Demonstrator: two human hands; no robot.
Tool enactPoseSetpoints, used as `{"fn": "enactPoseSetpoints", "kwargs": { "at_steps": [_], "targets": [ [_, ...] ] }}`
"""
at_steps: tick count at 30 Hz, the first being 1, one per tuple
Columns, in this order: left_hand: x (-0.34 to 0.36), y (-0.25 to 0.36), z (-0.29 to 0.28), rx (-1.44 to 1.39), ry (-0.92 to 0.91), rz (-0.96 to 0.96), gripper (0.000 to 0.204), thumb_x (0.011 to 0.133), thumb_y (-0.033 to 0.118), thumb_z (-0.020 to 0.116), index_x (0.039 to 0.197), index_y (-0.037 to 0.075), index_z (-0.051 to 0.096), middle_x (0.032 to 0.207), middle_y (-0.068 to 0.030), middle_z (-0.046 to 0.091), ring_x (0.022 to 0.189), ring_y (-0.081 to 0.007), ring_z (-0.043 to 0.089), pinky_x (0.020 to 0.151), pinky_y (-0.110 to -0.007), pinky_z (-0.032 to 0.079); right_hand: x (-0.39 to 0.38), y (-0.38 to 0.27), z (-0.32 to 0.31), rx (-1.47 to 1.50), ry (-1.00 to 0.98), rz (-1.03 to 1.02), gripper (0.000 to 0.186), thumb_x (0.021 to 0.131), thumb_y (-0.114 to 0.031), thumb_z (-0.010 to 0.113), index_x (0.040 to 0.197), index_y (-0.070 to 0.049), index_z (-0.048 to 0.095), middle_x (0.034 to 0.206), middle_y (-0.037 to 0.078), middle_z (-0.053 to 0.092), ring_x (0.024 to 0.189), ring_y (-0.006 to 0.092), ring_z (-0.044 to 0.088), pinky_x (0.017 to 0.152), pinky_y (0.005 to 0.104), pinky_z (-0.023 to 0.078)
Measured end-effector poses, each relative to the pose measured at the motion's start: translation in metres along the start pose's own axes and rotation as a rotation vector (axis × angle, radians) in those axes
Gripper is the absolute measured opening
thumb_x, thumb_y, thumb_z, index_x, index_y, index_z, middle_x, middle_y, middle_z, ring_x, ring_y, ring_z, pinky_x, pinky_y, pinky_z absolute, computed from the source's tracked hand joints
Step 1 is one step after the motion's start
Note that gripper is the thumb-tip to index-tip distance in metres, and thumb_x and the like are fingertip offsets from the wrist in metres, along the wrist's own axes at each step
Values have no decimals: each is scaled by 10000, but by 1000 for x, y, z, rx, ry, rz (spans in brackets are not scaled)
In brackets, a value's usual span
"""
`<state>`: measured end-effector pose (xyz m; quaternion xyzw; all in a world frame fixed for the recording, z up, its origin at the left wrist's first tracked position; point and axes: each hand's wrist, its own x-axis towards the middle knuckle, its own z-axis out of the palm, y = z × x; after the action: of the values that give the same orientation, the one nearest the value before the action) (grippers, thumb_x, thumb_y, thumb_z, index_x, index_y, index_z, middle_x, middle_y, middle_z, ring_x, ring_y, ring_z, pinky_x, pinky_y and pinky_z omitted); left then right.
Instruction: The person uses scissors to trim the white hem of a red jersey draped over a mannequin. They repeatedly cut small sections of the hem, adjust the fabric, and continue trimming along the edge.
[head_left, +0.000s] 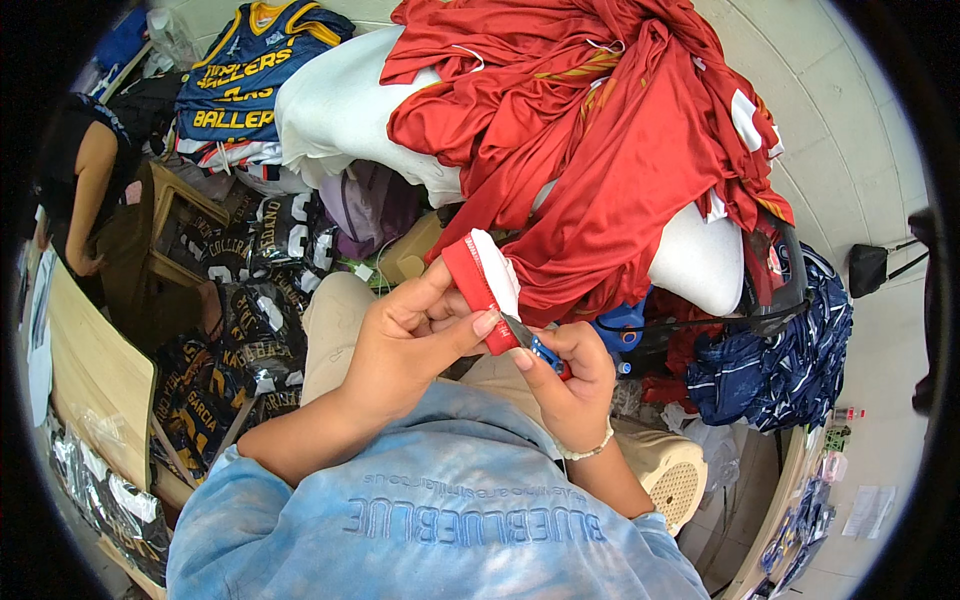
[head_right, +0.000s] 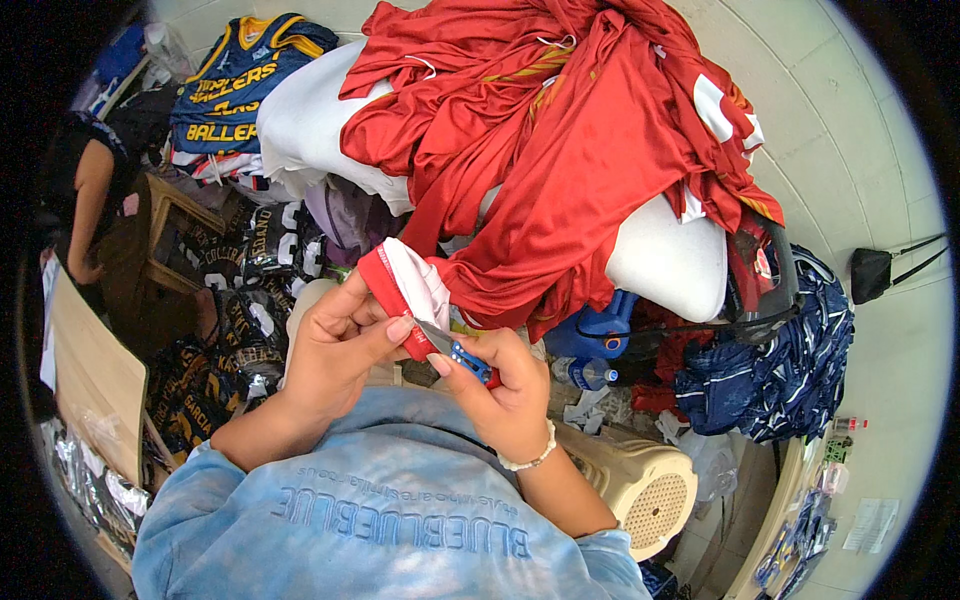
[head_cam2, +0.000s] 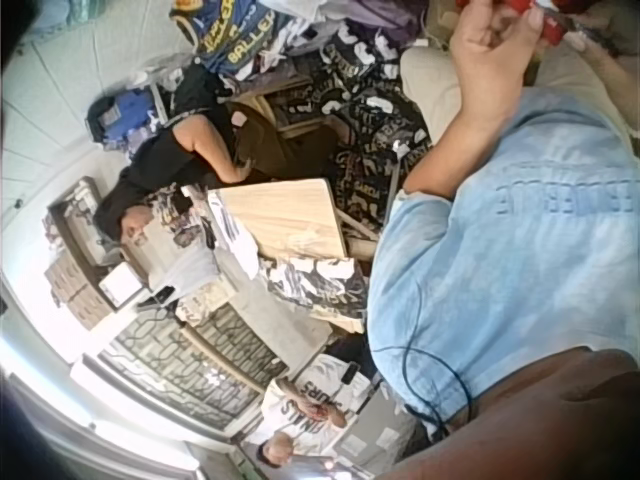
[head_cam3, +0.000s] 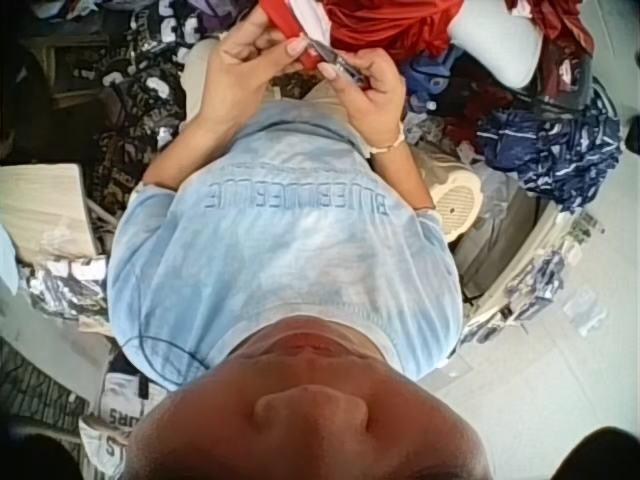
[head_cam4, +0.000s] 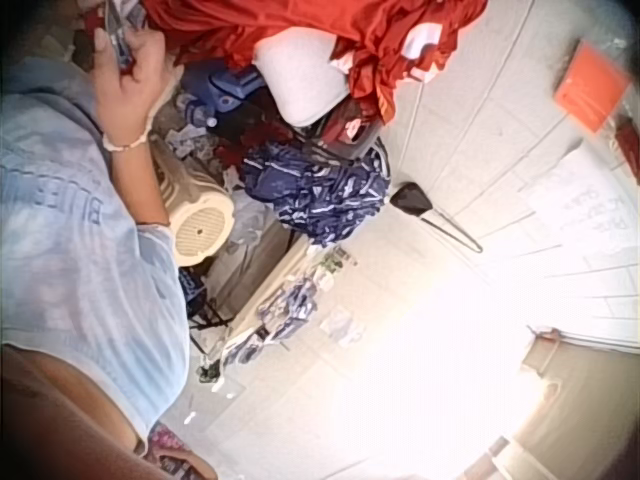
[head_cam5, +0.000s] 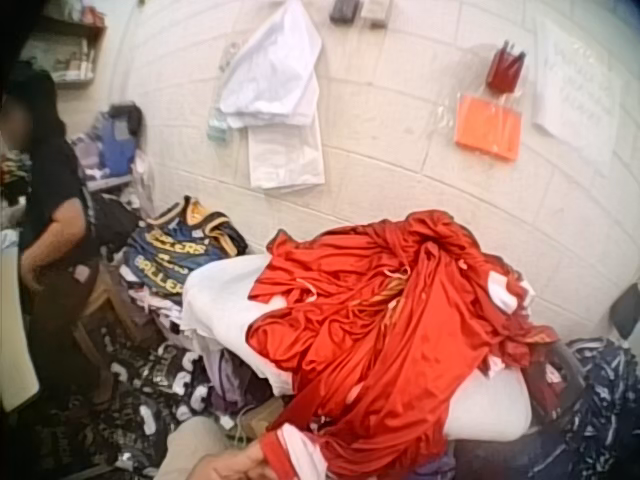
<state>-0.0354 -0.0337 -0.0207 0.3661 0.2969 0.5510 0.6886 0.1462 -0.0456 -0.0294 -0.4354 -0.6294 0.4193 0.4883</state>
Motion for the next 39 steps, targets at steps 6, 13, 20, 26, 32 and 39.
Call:
{"fn": "enactPoseSetpoints", "kwargs": {
  "at_steps": [6,13,20,26,32,39],
  "targets": [
    [1,-3,2,-17,-56,61,538,896,-16,594,1395,7,392,1132,-65,629,987,-90,598,850,-226,468,-3,0,2,303,-52,152,271,777,-14,743,943,-30,529,804,-17,580,701,28,488,627,182,396],
    [4,1,-1,-120,16,8,553,902,-14,582,1410,15,364,1178,-72,609,1049,-128,592,889,-283,498,-4,5,1,133,-41,118,206,817,16,693,912,-37,518,788,-24,558,675,17,456,607,166,347],
    [2,2,1,-49,-22,17,557,899,-17,584,1407,-5,358,1175,-72,607,1046,-115,586,889,-268,484,-8,3,7,91,107,5,305,751,-72,788,946,-2,563,817,29,641,708,54,563,637,202,447],
    [0,0,2,20,-29,44,560,899,-16,588,1406,-20,353,1151,-69,617,1026,-95,583,891,-250,463,-6,5,1,-239,75,-199,357,724,-109,817,970,7,586,802,86,656,660,105,607,602,229,474],
    [-2,0,3,31,-49,43,555,902,-21,581,1408,-15,353,1127,-73,631,1022,-98,591,886,-246,460,-2,-4,1,-315,87,-238,336,723,-109,817,950,3,596,788,88,663,654,115,621,597,236,480],
    [-2,-1,2,-15,-52,21,555,901,-26,580,1408,-16,354,1131,-72,630,1026,-102,592,888,-244,459,1,-8,4,-314,109,-197,254,746,-78,794,882,5,596,782,87,665,643,108,617,581,229,472]
  ]
}}
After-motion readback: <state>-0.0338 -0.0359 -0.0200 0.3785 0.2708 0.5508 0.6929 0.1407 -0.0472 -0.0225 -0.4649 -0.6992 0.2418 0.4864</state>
